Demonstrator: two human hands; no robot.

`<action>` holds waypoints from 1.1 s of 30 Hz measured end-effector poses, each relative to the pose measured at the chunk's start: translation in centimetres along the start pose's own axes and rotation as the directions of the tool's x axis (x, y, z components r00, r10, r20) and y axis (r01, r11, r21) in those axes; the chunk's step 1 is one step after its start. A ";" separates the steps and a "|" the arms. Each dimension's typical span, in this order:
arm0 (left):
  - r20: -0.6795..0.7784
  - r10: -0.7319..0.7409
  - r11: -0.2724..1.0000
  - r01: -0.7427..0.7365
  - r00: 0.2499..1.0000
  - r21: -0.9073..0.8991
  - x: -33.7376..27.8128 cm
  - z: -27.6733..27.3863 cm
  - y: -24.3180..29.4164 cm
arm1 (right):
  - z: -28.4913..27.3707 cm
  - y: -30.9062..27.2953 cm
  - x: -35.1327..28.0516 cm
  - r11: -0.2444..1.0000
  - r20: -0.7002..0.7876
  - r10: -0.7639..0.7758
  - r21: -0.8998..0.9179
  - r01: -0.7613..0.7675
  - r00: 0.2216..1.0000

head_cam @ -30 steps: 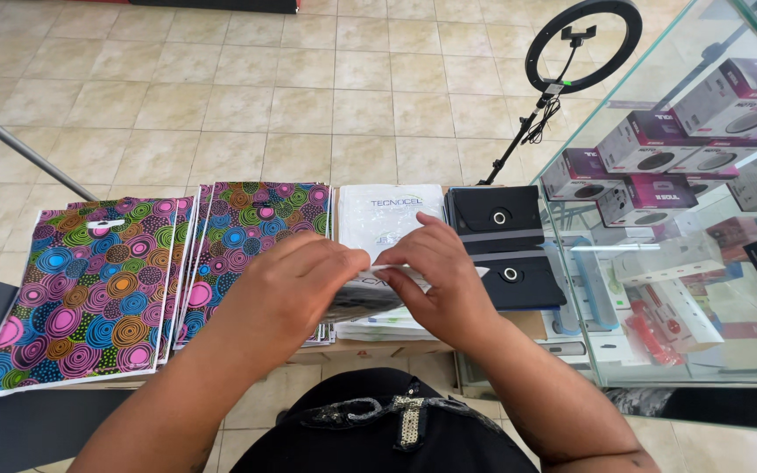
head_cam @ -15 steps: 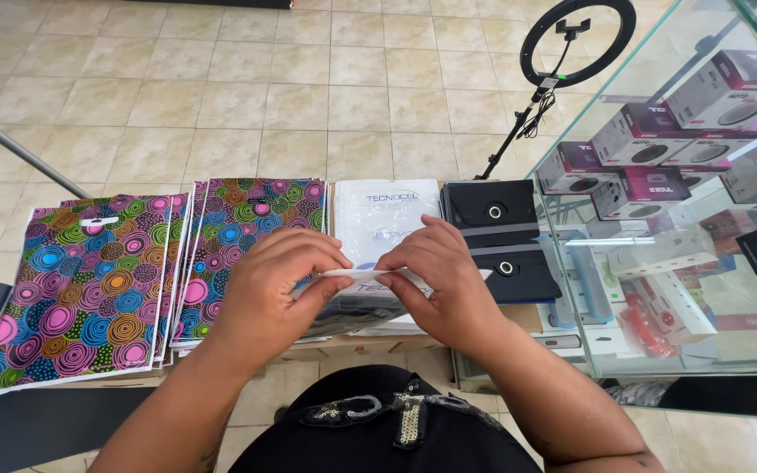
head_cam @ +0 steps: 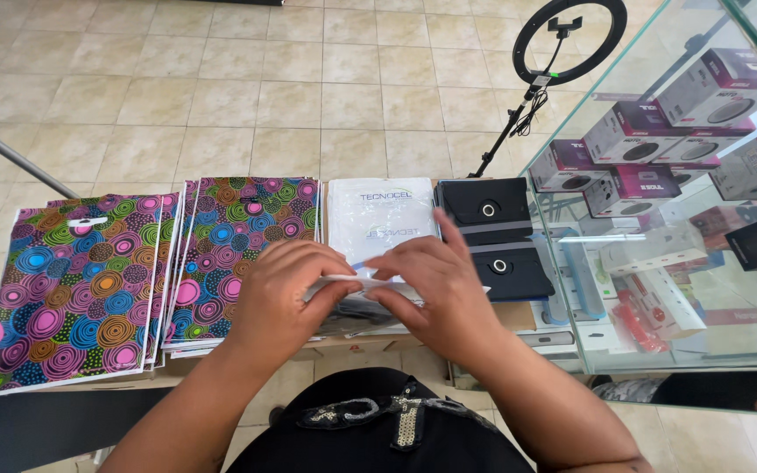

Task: The person places tablet cases of different colors and styles into plastic and colorful patterned bags on a glass counter.

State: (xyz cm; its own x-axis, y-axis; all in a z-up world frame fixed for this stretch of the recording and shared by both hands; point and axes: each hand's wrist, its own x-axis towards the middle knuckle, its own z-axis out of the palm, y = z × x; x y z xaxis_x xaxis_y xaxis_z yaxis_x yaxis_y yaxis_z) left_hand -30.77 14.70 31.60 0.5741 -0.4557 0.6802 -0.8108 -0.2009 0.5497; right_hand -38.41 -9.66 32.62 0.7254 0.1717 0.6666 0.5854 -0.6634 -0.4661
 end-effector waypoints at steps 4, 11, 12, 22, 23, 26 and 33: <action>-0.050 -0.148 0.961 0.132 0.988 -0.242 2.0 -3.1 1.6 | -7.1 0.6 -2.0 0.953 -0.030 0.143 -0.265 -0.146 0.989; 0.091 -0.423 0.644 0.370 0.901 -0.670 7.8 -0.6 0.5 | 1.2 12.8 -15.6 0.785 0.311 0.324 0.439 -0.438 0.893; 0.085 -0.424 0.643 0.366 0.901 -0.672 8.1 0.4 -2.0 | 2.2 13.7 -16.5 0.787 0.316 0.321 0.435 -0.437 0.893; 0.069 -0.898 0.431 0.833 0.436 0.348 -12.3 13.8 -33.4 | 6.4 17.0 -19.2 -0.166 0.207 0.978 0.709 -0.685 -0.022; 0.071 -0.938 0.326 0.797 0.338 0.508 -15.5 14.8 -34.8 | 6.4 17.0 -19.5 -0.166 0.199 0.980 0.716 -0.678 -0.029; 0.049 -0.862 0.382 0.581 0.505 0.718 -22.5 17.2 -37.3 | 5.8 17.2 -20.6 -0.170 0.185 0.981 0.681 -0.713 -0.058; -0.033 -0.785 0.568 0.741 0.618 0.359 -20.0 12.9 -35.3 | 5.8 17.2 -20.8 -0.183 0.199 0.978 0.703 -0.687 -0.057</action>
State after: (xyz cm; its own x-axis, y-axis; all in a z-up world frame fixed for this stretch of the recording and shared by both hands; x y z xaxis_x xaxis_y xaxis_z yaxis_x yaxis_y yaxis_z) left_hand -15.08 19.66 -7.66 0.9954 -0.0956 0.0046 -0.0762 -0.7626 0.6423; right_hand -41.33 -20.48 7.36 0.6036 -0.5134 -0.6100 -0.3511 0.5157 -0.7815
